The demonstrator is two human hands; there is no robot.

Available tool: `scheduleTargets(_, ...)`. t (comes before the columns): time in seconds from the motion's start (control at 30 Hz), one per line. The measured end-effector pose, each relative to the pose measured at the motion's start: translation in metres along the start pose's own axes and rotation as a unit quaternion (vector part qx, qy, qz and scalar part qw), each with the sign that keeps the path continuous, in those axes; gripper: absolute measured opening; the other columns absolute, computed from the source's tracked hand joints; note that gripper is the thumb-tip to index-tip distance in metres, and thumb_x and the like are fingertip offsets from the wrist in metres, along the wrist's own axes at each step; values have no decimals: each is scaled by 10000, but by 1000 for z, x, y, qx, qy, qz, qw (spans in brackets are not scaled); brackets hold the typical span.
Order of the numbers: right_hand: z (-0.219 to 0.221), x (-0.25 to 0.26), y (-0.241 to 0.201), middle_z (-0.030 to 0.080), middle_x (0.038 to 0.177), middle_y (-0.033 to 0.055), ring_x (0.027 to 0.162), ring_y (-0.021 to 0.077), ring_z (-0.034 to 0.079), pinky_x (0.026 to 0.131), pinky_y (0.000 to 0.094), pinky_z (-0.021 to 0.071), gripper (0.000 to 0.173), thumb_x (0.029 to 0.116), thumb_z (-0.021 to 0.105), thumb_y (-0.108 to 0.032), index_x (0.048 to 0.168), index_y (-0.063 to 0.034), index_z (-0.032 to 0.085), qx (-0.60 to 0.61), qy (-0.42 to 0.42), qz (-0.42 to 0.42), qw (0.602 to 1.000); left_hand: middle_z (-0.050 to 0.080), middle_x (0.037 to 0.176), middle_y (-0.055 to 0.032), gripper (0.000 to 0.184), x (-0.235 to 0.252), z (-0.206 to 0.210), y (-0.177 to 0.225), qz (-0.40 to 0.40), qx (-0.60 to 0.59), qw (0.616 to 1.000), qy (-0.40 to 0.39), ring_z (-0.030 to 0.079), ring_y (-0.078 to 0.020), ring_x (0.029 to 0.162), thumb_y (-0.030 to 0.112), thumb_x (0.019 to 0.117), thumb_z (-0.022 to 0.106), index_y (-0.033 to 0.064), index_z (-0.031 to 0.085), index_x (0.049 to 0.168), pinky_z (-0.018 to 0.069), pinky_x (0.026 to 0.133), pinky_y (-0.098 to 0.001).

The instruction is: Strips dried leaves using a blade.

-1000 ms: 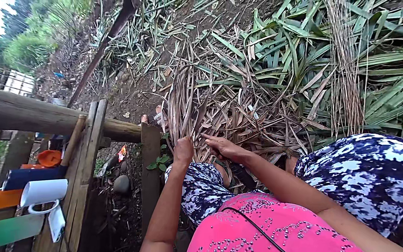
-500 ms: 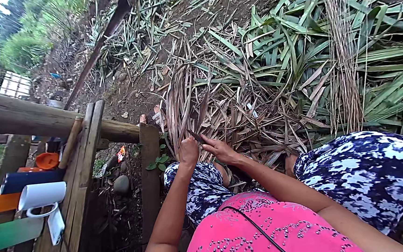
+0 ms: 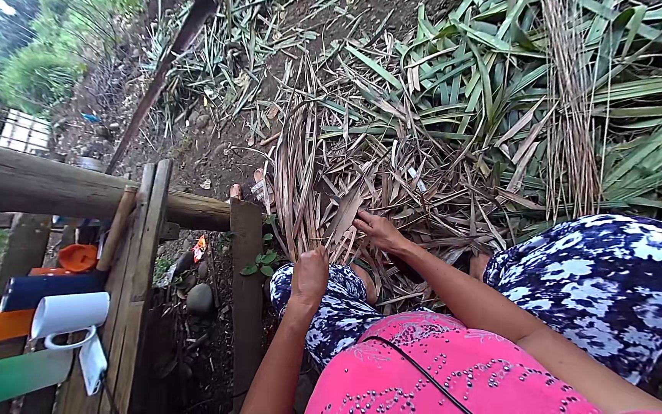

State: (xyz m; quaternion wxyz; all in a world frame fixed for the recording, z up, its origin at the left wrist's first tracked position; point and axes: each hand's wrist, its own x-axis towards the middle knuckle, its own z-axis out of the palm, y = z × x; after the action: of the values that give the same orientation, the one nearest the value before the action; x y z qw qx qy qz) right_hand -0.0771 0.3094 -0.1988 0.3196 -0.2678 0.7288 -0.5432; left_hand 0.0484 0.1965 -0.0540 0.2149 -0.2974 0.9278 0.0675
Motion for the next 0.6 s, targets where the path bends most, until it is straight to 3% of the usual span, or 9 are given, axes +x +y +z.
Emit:
scheduleTargets(0.07,-18,-1,12,620,1382,217,1222,429,618,1028,657,442,537,1113,424,-364,1600,-142,380,35,35,13,999,722,1040,-237,360,-10,0,-4,8,5,1000,-5,709,-369,1050,190,1106,425,-42,699,1080,534,942,-515)
scheduleTargets(0.13,-29,-3,16,582,1439,212,1247,448,598,1028,673,431,535,1119,417,-302,1628,-168,319,36,62,28,997,722,1047,-231,356,-17,-1,-5,4,13,1000,-16,708,-369,1050,187,1106,420,-37,696,1091,535,936,-517)
scheduleTargets(0.2,-24,-4,14,629,1357,233,1189,451,630,994,677,457,513,1111,438,-260,1609,-160,364,34,68,33,997,718,1097,-232,358,-18,-3,-2,-14,34,999,-32,699,-369,1094,184,1111,401,-28,688,1134,529,959,-514)
scheduleTargets(0.23,-16,-4,10,659,1268,253,1129,450,650,957,672,477,462,1109,445,-247,1551,-114,452,34,57,35,997,715,1116,-235,361,-16,-3,1,-22,44,998,-34,694,-373,1111,182,1114,393,-28,684,1152,527,968,-515)
scheduleTargets(0.27,-6,-4,3,682,1122,266,1031,441,666,894,661,491,365,1101,474,-240,1382,-36,584,36,39,34,998,712,1132,-239,360,-13,-4,3,-30,54,998,-31,690,-378,1127,180,1115,390,-28,679,1171,524,975,-521)
scheduleTargets(0.3,3,-4,-4,677,1018,253,959,411,664,859,635,494,319,1096,488,-241,1238,2,637,36,3,30,999,709,1149,-241,355,-9,-4,6,-37,62,997,-27,684,-386,1141,175,1114,390,-25,673,1194,520,983,-527)
scheduleTargets(0.33,11,-4,-10,676,981,224,938,370,663,860,605,498,325,1098,479,-264,1185,-3,653,39,-41,19,998,709,1163,-240,347,-5,-4,10,-45,70,996,-19,684,-391,1146,172,1111,398,-18,667,1221,522,985,-535)
scheduleTargets(0.43,26,-11,-23,673,1002,189,965,308,651,906,545,484,400,1099,461,-364,1210,-25,643,41,-126,-4,991,701,1209,-222,344,2,-3,16,-61,97,993,0,690,-385,1138,168,1106,412,12,623,1329,531,975,-535)
scheduleTargets(0.6,20,-9,-12,689,1033,205,1001,337,665,927,573,487,354,1096,483,-305,1216,-17,651,42,-73,2,996,702,1216,-222,371,-3,3,15,-49,84,995,14,689,-374,1144,164,1109,405,20,622,1373,527,987,-519)
